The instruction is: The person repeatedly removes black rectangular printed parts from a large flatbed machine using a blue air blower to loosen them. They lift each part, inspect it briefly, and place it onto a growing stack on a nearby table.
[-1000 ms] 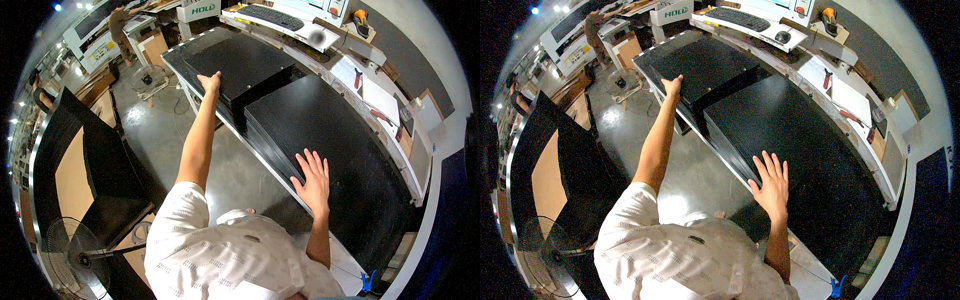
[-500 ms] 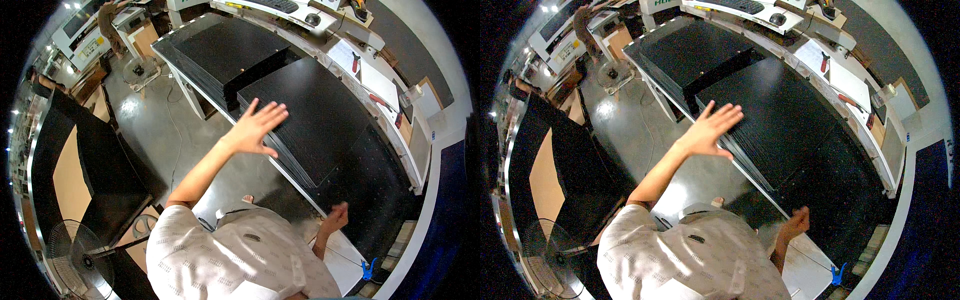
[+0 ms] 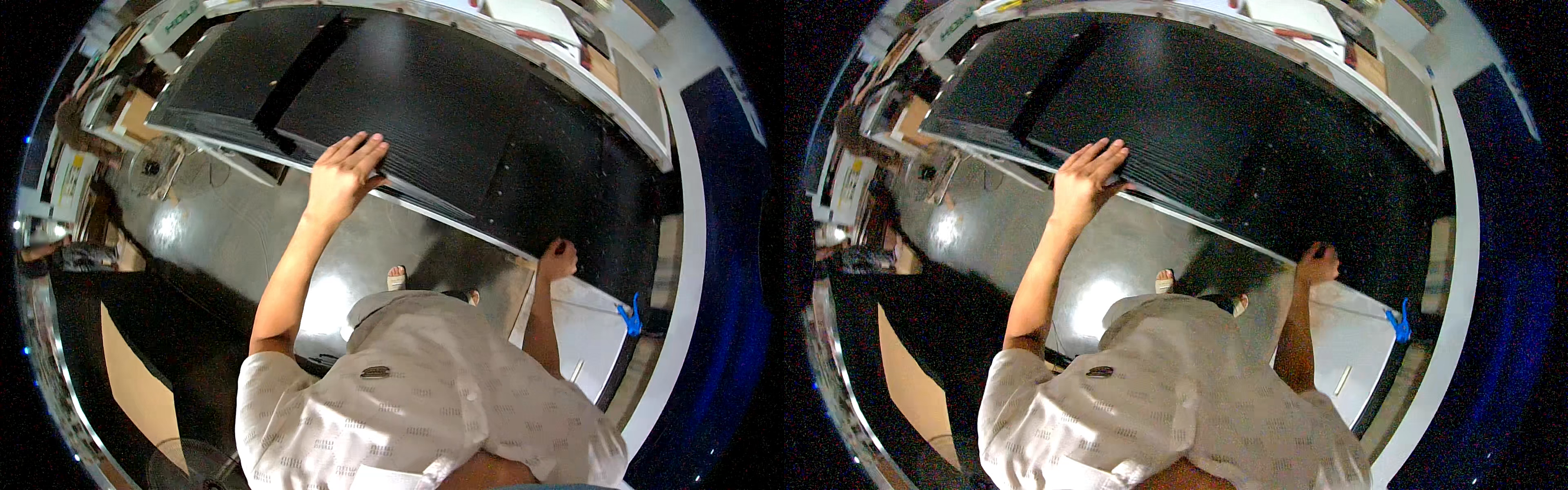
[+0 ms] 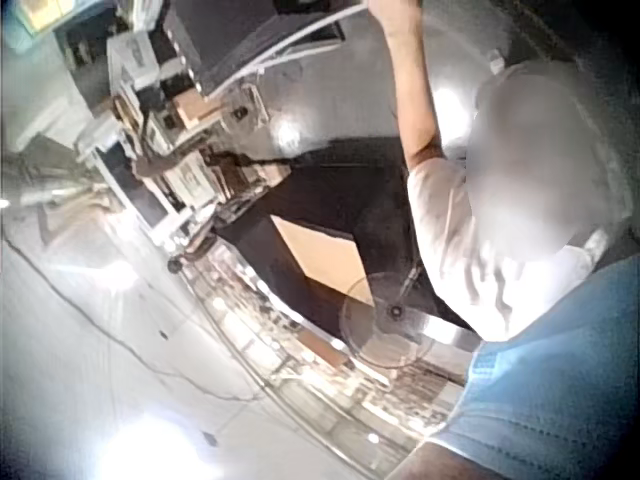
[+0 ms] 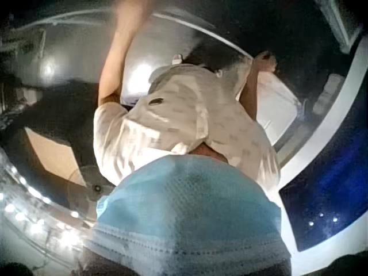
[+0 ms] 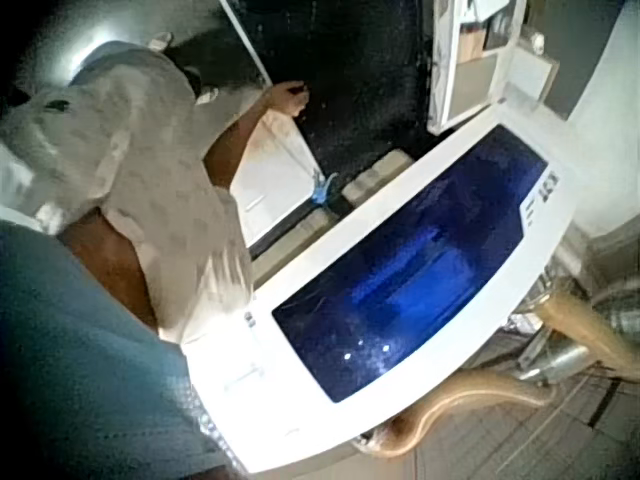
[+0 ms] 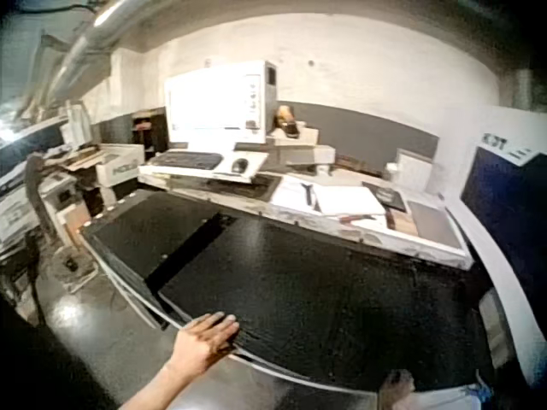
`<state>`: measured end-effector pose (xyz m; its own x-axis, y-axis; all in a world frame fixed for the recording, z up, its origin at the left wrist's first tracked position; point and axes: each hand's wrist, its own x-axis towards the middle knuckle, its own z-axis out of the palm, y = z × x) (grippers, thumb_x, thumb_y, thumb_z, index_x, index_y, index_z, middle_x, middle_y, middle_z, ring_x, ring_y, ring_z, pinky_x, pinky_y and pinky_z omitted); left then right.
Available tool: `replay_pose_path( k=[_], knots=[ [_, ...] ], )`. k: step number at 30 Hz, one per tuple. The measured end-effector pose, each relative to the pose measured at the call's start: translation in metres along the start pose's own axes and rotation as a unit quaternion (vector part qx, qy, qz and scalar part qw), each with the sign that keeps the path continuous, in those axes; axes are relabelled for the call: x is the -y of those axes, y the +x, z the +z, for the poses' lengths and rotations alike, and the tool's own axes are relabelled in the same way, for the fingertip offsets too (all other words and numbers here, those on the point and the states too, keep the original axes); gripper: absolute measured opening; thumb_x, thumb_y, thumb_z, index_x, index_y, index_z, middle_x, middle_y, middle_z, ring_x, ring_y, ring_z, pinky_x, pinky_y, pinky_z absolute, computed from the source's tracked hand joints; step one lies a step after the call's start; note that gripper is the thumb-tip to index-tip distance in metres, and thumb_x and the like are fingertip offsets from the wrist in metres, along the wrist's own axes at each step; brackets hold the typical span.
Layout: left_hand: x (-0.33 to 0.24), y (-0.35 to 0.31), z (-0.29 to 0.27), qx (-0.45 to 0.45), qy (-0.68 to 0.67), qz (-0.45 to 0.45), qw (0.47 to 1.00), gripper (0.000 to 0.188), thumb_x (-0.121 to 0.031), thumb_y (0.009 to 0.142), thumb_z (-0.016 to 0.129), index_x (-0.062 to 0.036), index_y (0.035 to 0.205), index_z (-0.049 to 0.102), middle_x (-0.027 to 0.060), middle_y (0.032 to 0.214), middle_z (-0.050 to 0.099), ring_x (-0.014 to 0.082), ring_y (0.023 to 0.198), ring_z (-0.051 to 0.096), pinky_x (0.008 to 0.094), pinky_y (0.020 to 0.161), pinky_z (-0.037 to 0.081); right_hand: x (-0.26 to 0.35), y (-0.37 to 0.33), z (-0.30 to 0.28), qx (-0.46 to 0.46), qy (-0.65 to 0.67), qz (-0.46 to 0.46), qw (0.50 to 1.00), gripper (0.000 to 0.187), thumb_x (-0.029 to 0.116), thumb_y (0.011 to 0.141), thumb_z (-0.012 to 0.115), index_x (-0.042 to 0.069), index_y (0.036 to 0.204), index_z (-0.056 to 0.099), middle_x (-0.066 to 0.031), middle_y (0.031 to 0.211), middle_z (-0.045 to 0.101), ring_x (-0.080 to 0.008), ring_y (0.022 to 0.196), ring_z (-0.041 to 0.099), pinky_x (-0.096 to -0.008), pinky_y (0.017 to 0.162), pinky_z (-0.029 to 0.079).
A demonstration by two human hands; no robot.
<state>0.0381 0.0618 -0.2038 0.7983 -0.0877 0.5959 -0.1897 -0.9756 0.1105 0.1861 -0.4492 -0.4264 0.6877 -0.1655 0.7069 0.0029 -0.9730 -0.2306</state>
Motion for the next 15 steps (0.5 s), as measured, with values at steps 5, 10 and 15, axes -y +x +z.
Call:
replay_pose_path(
  k=[5, 10, 15],
  knots=[
    [-0.010, -0.011, 0.004, -0.013, 0.028, 0.012, 0.999, 0.046, -0.020, 0.075, 0.080, -0.0094, 0.119, 0.070, 0.0057, 0.128, 0.069, 0.0276, 0.117, 0.066, 0.0417, 0.095, 0.055, 0.011, 0.001, -0.011, 0.002, 0.002, -0.003, 1.000, 0.020, 0.029, 0.087, 0.066, 0.009, 0.089, 0.069, -0.0088, 0.086, 0.069, -0.0308, 0.078, 0.062, -0.0463, 0.068, 0.045],
    [-0.030, -0.018, -0.006, -0.062, 0.071, 0.074, 0.993, 0.026, -0.013, 0.079, 0.078, -0.0083, 0.105, 0.073, 0.0053, 0.113, 0.075, 0.0237, 0.100, 0.073, 0.0373, 0.082, 0.058, 0.012, 0.000, -0.014, 0.044, 0.049, 0.056, 0.996, 0.028, 0.037, 0.088, 0.063, 0.010, 0.095, 0.068, -0.0088, 0.099, 0.069, -0.0329, 0.093, 0.061, -0.0491, 0.081, 0.042],
    [-0.088, 0.006, -0.055, -0.105, 0.094, 0.166, 0.976, 0.021, -0.017, 0.081, 0.079, -0.0135, 0.101, 0.074, 0.0028, 0.109, 0.076, 0.0183, 0.093, 0.073, 0.0345, 0.085, 0.056, 0.014, -0.004, -0.007, -0.017, 0.000, 0.028, 0.999, 0.018, 0.028, 0.093, 0.063, 0.012, 0.089, 0.067, -0.0068, 0.094, 0.068, -0.0295, 0.087, 0.062, -0.0463, 0.080, 0.044]
  ],
)
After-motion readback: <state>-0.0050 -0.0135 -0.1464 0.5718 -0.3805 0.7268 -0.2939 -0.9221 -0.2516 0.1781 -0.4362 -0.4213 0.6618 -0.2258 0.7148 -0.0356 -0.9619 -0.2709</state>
